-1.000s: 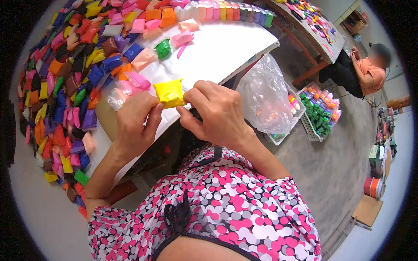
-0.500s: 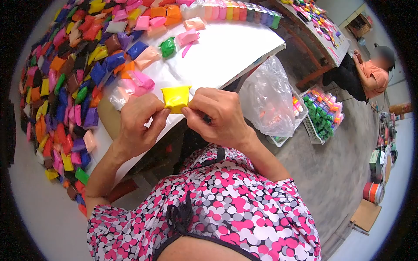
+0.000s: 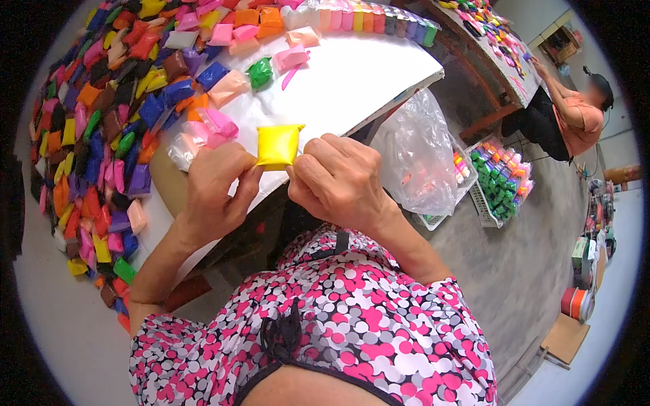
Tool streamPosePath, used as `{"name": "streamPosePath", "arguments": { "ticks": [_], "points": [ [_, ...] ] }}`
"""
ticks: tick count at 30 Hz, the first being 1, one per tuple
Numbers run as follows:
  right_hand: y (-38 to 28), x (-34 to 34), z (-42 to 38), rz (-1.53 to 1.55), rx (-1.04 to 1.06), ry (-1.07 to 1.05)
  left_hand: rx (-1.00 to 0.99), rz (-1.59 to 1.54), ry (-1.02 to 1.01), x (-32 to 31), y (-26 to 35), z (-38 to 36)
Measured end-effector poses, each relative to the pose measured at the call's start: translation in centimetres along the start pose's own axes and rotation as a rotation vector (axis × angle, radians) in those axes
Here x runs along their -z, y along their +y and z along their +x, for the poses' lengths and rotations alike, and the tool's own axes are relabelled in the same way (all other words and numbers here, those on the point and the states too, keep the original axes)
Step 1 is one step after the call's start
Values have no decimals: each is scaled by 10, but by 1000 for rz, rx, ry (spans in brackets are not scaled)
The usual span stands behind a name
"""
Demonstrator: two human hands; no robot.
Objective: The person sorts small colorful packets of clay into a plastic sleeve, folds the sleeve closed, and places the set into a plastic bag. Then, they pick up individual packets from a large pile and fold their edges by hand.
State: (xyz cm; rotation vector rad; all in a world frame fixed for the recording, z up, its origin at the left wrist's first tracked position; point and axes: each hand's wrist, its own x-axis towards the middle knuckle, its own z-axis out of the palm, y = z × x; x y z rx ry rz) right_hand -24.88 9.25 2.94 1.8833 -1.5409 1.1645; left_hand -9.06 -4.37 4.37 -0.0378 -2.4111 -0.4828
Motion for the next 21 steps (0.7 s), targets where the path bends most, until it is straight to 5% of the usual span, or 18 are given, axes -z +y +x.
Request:
{"name": "streamPosePath", "arguments": {
  "ticks": [21],
  "points": [
    [0, -6, -2, 14, -8, -47, 22, 30, 37, 1, 0, -2]
  ]
}}
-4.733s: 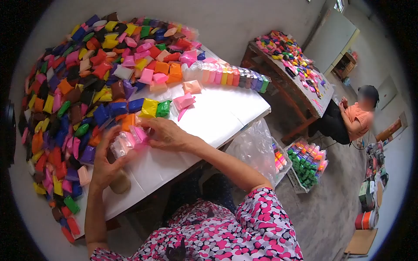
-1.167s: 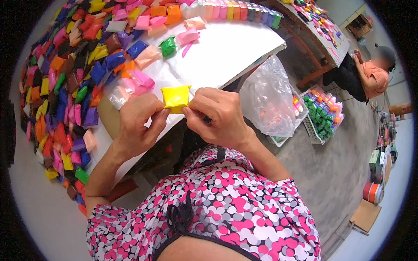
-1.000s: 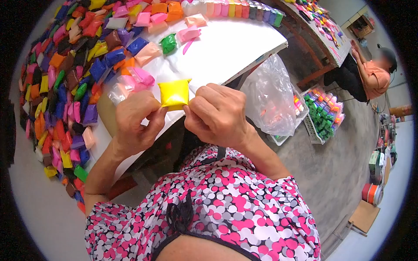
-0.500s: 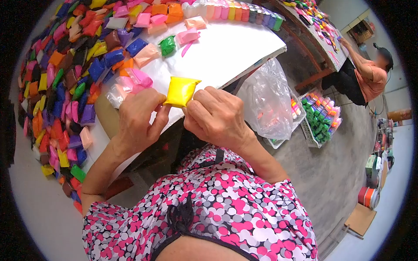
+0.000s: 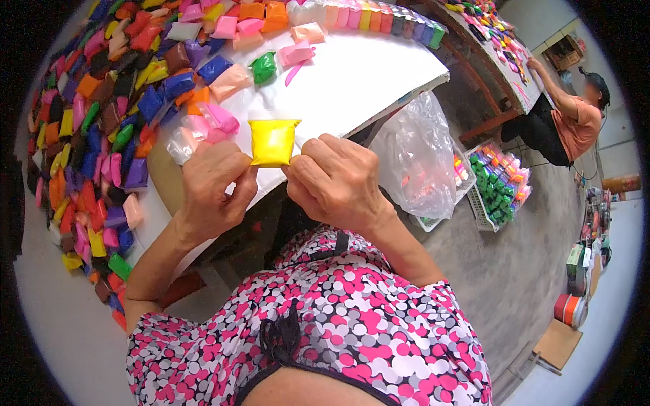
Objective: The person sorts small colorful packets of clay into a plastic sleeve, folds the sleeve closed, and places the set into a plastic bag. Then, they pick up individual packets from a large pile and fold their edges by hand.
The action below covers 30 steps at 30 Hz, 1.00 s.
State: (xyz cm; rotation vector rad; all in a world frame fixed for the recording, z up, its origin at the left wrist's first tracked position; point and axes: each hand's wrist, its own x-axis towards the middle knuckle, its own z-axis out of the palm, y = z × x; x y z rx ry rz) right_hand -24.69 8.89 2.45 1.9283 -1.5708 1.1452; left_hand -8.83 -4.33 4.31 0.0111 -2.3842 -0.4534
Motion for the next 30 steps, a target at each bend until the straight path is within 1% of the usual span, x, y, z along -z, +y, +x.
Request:
{"name": "streamPosePath", "arguments": {
  "ticks": [6, 11, 17, 18, 20, 23, 24, 27, 28, 30],
  "points": [
    [-2, 3, 2, -56, 69, 33, -63, 44, 24, 3, 0, -2],
    [-2, 7, 3, -102, 122, 49, -94, -12, 61, 2, 1, -1],
    [5, 7, -2, -66, 83, -29, -112, 46, 32, 0, -1, -3],
    [10, 4, -3, 14, 52, -17, -111, 65, 33, -2, -2, -3],
    [13, -2, -8, 178, -29, 4, -97, 69, 107, -5, -5, -4],
    [18, 8, -11, 716, -588, -129, -51, 98, 155, -7, -11, -8],
    [18, 2, -10, 981, -755, -70, -31, 109, 160, -7, -12, -9],
    [24, 3, 5, 1344, -883, -219, -75, 90, 187, -9, -12, -9],
    [32, -4, 1, 1437, -873, -270, -52, 58, 197, -10, -13, -10],
    [39, -9, 5, 1635, -846, -259, -6, -6, 218, -12, -14, -11]
  ]
}}
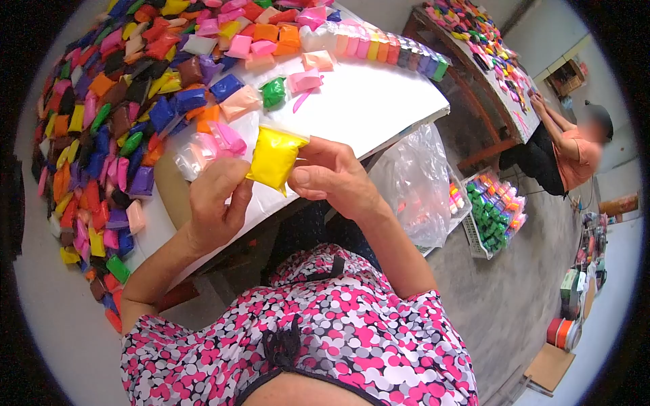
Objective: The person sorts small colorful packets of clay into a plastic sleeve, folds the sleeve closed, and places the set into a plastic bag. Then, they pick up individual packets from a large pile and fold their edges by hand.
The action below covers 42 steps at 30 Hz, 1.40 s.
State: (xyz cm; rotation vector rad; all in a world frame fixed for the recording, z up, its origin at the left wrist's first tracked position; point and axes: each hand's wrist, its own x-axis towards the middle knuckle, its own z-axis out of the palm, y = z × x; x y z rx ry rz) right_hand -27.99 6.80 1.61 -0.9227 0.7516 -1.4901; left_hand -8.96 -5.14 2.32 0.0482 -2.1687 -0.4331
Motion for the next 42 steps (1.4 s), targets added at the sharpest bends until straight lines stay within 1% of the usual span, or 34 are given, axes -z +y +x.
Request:
{"name": "streamPosePath", "arguments": {
  "ticks": [1, 4, 6, 7, 9, 10, 11, 12, 13, 15, 16, 18, 21, 24, 27, 30, 33, 36, 39, 42],
  "points": [
    [0, 0, 5, 84, 2, -45, 32, -19, -24, 1, 0, 1],
    [-11, -9, 17, 40, 39, -67, 121, -68, -86, 6, 3, 4],
    [-19, -10, 22, -22, 27, -65, 170, -90, -110, 7, 2, 5],
    [-21, -9, 24, -53, 21, -64, 153, -55, -105, 10, 2, 9],
    [-22, -4, 33, -221, 86, 2, 119, 16, -95, 21, 4, 24],
    [-23, -1, 38, -302, 118, 35, 200, 34, -84, 30, 5, 32],
    [-30, 2, 43, -439, 102, 49, 282, 51, -73, 41, 4, 40],
    [-23, 10, 54, -514, 161, 43, 365, 69, -63, 48, 0, 44],
    [-15, 15, 67, -590, 221, 36, 398, 44, -36, 48, -14, 43],
    [-10, 18, 79, -727, 94, 13, 459, -9, 19, 45, -43, 37],
    [-9, 19, 85, -797, 31, 4, 506, -55, -46, 47, -48, 35],
    [-1, 19, 96, -836, 55, -41, 596, -149, -176, 50, -52, 35],
    [5, 16, 109, -925, 89, -66, 630, -111, -256, 48, -65, 30],
    [11, 16, 115, -981, 107, -84, 708, -242, -384, 54, -71, 32],
    [17, 16, 118, -1016, 127, -125, 732, -328, -436, 52, -84, 24],
    [19, 16, 118, -1069, 160, -144, 733, -274, -502, 51, -83, 23],
    [18, 12, 117, -1113, 157, -158, 848, -242, -558, 52, -78, 26],
    [17, 10, 115, -1188, 168, -169, 807, -275, -500, 49, -78, 22],
    [16, 10, 114, -1223, 170, -177, 631, -243, -396, 45, -84, 13],
    [19, 12, 115, -1229, 150, -185, 731, -272, -435, 49, -77, 20]
  ]
}}
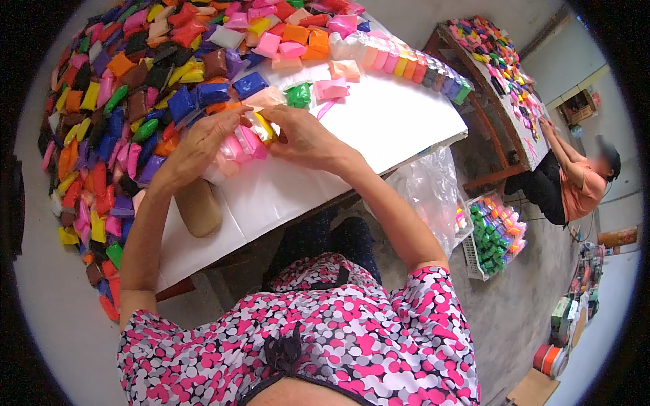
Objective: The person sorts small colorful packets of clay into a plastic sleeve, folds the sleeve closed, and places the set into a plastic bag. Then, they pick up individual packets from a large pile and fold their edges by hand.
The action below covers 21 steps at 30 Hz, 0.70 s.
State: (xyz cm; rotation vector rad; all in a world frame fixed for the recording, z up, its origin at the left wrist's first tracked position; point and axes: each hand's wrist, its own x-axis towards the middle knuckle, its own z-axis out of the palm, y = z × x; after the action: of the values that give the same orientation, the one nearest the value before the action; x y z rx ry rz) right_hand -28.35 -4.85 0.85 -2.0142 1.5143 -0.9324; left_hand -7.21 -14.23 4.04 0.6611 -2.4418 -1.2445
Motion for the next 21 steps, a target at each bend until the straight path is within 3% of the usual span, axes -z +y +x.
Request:
{"name": "streamPosePath", "arguments": {
  "ticks": [21],
  "points": [
    [1, -3, -6, 60, -88, 17, -51, -86, -4, 3, 2, 2]
  ]
}}
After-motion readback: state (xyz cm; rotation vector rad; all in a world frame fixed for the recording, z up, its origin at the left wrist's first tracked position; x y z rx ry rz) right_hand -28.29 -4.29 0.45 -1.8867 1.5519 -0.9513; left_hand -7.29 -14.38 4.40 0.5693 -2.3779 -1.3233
